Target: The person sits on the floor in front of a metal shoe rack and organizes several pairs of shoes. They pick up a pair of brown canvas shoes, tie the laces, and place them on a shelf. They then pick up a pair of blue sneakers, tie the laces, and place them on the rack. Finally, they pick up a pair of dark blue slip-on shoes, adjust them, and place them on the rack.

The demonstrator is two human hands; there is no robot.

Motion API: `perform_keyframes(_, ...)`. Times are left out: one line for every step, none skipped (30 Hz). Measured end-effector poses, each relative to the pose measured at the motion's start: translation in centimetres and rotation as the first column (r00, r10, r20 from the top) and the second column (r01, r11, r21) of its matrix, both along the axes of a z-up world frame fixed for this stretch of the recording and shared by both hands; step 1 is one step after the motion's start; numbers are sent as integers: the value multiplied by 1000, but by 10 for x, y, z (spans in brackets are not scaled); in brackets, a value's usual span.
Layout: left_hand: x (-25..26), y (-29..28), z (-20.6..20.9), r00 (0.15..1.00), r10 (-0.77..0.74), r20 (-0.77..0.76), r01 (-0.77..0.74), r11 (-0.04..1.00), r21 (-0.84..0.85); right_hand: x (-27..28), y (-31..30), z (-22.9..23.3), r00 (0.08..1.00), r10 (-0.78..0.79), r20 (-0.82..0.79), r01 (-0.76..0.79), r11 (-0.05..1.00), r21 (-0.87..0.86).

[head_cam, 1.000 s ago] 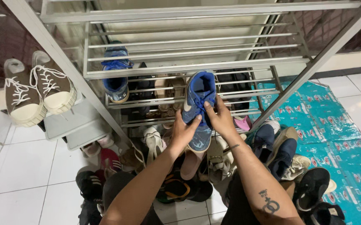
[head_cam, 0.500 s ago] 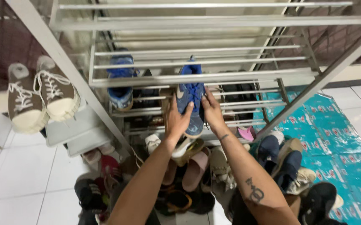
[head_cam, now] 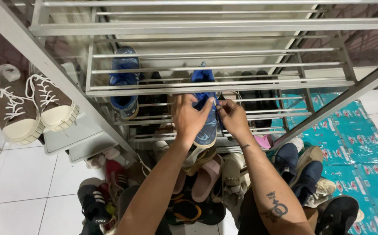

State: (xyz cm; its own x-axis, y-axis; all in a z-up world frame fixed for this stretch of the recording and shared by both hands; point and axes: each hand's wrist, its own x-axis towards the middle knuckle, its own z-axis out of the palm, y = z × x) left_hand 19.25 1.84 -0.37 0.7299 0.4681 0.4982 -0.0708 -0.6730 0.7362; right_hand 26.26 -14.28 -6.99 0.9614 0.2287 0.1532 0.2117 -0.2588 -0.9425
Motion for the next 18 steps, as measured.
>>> perform_keyframes(2,-2,2,999,-2,-40,1,1000,-25,0,-1,3,1000,-13,23,14,999,-37)
perform_keyframes(5,-3,1,997,-5,-79,1,999,-50,1,-1,6,999,-25,47,29,997,-73)
perform_keyframes(10,-5,0,993,-13,-116,4,997,-77,1,-1,8,999,-21,39,24,997,-78)
perform_keyframes(14,-5,-4,994,-15,-111,7,997,-75,1,-2,10,999,-17,31,19,996,-83)
perform_keyframes(17,-4,-9,994,-19,-109,11,997,-73,1,-3,11,1000,-14,21,16,996,-89)
perform_keyframes(21,-3,-15,994,-22,-107,15,997,-70,1,-5,12,1000,-13,8,14,997,-81)
perform_keyframes(25,-3,-22,997,-42,-68,35,994,-104,1,-7,13,1000,-10,-8,9,997,-71)
perform_keyframes(29,-3,-27,998,-60,-29,56,989,-136,0,-9,14,1000,-7,-24,5,998,-62)
perform_keyframes(32,0,-32,997,-72,11,73,983,-168,1,-12,16,997,-30,-73,26,998,-54)
perform_keyframes(33,4,-37,991,-134,8,130,937,-324,1,-16,18,991,-53,-121,47,998,-48)
perform_keyframes(34,8,-40,981,-193,15,177,864,-471,2,-18,18,983,-71,-169,65,997,-41)
perform_keyframes(33,13,-43,968,-249,33,217,767,-604,3,-21,18,992,-53,-116,54,999,3)
perform_keyframes(32,20,-44,953,-276,122,287,708,-645,6,-24,17,998,-36,-60,39,998,48)
perform_keyframes(30,27,-45,932,-296,211,357,644,-677,9,-27,17,1000,-20,-3,21,996,92)
perform_keyframes(26,33,-46,903,-311,296,427,575,-698,9,-31,17,999,-47,23,45,996,75)
perform_keyframes(22,39,-45,920,-310,240,383,581,-719,10,-34,17,996,-72,48,69,996,58)
perform_keyframes(17,46,-44,934,-308,181,336,588,-736,9,-34,19,992,-97,74,94,995,44)
perform_keyframes(13,51,-42,944,-306,122,289,595,-750,6,-35,21,989,-92,119,84,994,68)
